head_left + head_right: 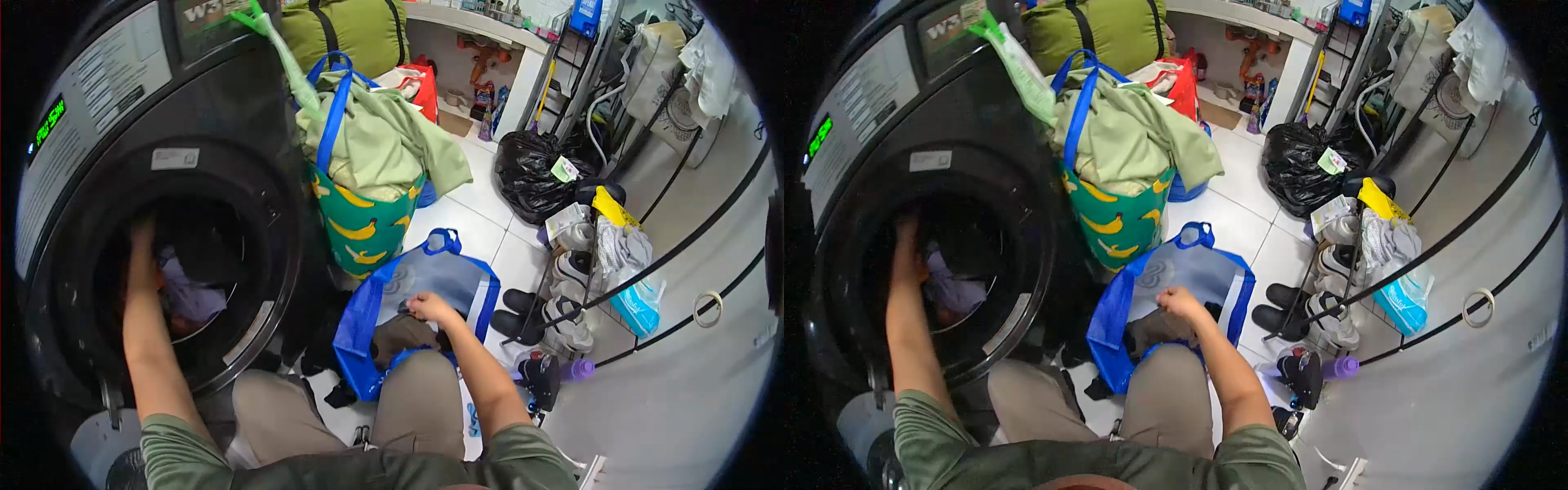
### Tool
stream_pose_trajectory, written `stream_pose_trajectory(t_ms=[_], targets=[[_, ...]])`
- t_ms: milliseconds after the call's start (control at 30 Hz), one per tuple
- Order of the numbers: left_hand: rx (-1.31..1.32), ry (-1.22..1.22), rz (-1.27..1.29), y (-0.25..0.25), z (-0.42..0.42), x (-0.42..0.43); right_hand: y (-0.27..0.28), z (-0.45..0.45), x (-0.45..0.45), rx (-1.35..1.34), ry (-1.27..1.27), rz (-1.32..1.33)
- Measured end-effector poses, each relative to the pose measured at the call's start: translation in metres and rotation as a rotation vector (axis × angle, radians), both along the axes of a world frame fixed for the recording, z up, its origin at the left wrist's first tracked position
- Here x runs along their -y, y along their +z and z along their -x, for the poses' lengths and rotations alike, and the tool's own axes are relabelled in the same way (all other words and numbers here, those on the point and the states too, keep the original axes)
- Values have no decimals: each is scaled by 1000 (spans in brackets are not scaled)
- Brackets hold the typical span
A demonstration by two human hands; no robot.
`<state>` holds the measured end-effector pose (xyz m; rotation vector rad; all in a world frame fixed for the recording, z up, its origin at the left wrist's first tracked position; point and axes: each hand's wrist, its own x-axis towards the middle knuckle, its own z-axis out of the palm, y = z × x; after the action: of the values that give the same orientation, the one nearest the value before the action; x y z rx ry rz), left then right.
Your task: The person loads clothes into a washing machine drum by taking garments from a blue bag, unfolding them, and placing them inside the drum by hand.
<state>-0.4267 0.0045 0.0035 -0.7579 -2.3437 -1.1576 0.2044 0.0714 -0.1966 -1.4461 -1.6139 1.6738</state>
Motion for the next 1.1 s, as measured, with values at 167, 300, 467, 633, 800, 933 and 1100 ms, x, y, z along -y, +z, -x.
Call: stream_pose_trajectory(t_ms=[167,300,467,633,800,933,1100], targets=[[-160,-283,-345,17,-139,3,66,25,27,-56,61,-14],[-300,-947,-163,-19,-306,29,30,13,10,351,329,-436],[-194,-1603,557,-151,-420,46,79,32,11,633,572,-579],[-924,-1449,1363,-217,-405,74,13,48,65,982,393,-292],[-1019,-1397,1601,-192,-399,86,-95,29,163,1133,1068,497],[-742,-1463,966,-196,-380,91,-110,62,159,1315,1398,719],[-313,-1535,857,-174,-365,92,-134,78,179,1418,1582,381]])
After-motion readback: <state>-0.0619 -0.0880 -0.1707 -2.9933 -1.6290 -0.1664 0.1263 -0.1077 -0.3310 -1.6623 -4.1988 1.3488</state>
